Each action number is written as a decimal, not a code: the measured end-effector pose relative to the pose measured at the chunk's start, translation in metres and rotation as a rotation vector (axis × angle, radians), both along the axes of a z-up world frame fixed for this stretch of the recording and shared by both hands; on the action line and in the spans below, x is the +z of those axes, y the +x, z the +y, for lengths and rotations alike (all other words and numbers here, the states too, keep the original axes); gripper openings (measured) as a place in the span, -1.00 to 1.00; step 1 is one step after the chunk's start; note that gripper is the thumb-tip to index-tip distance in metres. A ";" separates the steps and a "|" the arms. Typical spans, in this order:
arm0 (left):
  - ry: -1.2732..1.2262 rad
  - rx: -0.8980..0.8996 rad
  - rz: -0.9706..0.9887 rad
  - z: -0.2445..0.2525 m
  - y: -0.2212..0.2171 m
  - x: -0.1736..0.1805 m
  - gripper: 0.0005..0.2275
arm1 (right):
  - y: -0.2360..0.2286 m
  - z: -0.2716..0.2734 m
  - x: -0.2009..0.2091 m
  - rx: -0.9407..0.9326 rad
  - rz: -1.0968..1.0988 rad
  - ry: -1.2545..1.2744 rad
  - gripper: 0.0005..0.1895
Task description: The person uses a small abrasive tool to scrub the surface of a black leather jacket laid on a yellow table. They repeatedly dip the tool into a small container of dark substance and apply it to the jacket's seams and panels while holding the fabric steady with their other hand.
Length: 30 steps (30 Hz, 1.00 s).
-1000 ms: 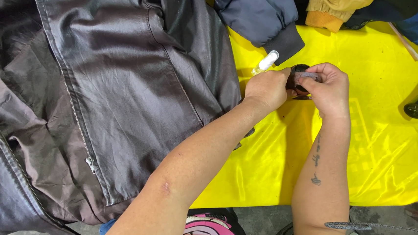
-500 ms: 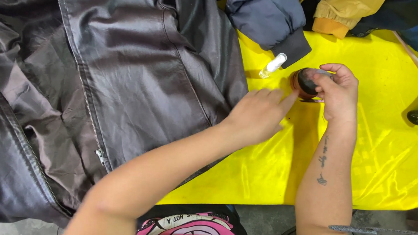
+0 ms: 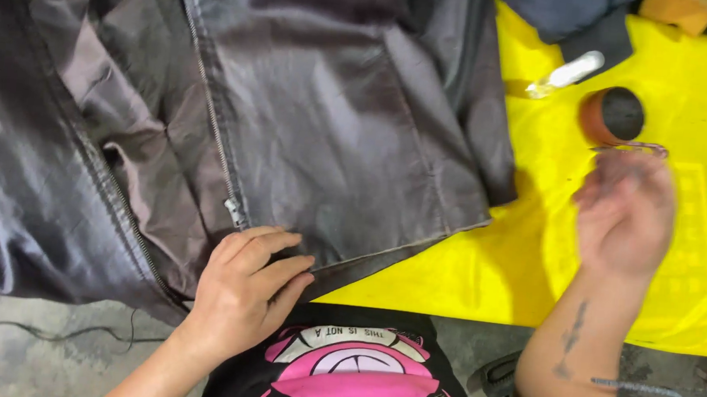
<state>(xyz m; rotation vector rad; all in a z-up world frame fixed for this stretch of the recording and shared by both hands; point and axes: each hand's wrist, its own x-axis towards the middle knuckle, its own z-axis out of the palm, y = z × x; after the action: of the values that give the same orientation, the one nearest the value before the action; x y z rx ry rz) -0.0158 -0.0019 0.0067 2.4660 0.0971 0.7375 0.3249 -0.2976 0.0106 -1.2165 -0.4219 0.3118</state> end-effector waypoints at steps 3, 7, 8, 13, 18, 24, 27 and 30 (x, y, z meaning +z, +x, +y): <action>0.049 -0.009 0.002 -0.001 -0.004 -0.008 -0.86 | -0.062 0.011 -0.027 -0.048 0.026 -0.090 -0.67; 0.070 -0.021 0.053 -0.011 0.005 -0.008 -0.89 | -0.139 0.062 -0.009 0.058 -0.363 -0.503 -0.76; 0.063 -0.024 0.065 -0.012 0.007 -0.012 -0.89 | -0.152 0.068 -0.010 0.104 -0.470 -0.544 -0.79; -0.030 -0.054 0.008 -0.008 0.010 -0.023 -0.87 | -0.180 0.105 -0.010 0.271 -0.659 -0.566 -0.78; -0.052 0.018 0.132 -0.001 -0.004 -0.016 -0.84 | -0.184 0.123 -0.013 0.313 -0.744 -0.593 -0.82; -0.070 0.091 0.035 0.001 -0.006 -0.035 -0.81 | -0.199 0.139 -0.012 0.291 -0.837 -0.516 -0.81; -0.060 0.072 0.027 0.005 -0.005 -0.036 -0.79 | -0.206 0.153 -0.012 0.365 -0.901 -0.498 -0.83; -0.079 0.058 0.072 0.007 -0.009 -0.035 -0.76 | -0.203 0.160 -0.024 0.398 -1.060 -0.562 -0.80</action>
<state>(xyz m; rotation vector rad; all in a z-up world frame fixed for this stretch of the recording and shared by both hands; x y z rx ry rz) -0.0244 0.0047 -0.0280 2.4233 0.2210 0.6567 0.1220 -0.1380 -0.0136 -1.7960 -1.5844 0.0904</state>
